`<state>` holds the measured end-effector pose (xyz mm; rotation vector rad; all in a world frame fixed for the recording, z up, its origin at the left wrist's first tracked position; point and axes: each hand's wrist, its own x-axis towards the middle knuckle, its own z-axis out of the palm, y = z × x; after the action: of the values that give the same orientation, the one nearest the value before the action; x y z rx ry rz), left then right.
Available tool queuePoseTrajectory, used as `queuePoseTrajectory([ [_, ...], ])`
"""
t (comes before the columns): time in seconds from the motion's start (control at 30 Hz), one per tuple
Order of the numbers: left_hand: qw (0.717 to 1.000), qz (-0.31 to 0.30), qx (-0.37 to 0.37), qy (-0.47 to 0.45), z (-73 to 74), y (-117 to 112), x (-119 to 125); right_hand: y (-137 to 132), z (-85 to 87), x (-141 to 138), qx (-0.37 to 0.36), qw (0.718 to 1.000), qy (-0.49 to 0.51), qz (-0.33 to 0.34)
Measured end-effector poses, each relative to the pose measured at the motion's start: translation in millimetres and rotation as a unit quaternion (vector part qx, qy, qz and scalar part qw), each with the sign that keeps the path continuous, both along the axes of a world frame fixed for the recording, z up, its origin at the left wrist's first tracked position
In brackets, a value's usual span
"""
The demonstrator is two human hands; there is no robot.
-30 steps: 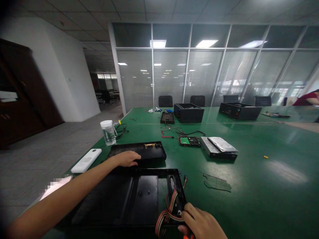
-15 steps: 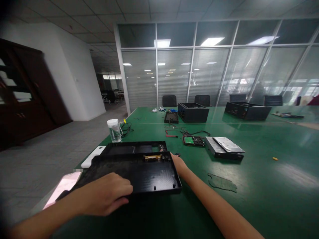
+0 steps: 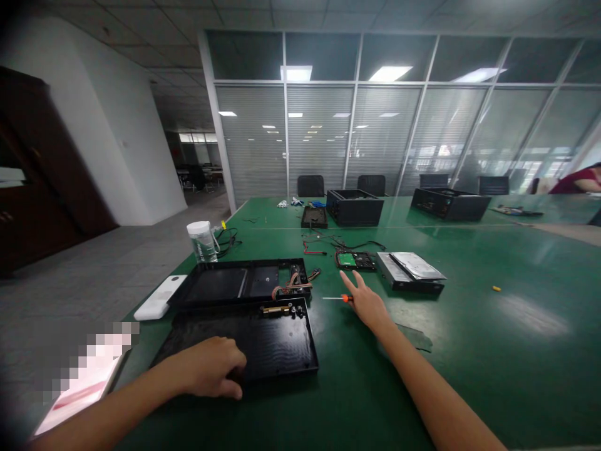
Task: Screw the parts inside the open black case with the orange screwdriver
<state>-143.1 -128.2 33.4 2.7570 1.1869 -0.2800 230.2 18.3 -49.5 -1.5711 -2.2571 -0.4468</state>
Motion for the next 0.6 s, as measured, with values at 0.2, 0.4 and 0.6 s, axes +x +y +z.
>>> queuePoseTrajectory([
  [0.2, 0.978, -0.096, 0.147, -0.113, -4.5, 76, 53, -7, 5.8, -20, -0.083, 0.973, 0.211, 0.048],
  [0.4, 0.958, -0.117, 0.227, -0.132, -50.8, 115, 92, -13, 4.3, -24, -0.086, 0.961, 0.253, 0.065],
  [0.6, 0.946, -0.079, 0.219, -0.225, -78.5, 124, 91, -11, 4.2, -22, -0.096, 0.963, 0.246, 0.055],
])
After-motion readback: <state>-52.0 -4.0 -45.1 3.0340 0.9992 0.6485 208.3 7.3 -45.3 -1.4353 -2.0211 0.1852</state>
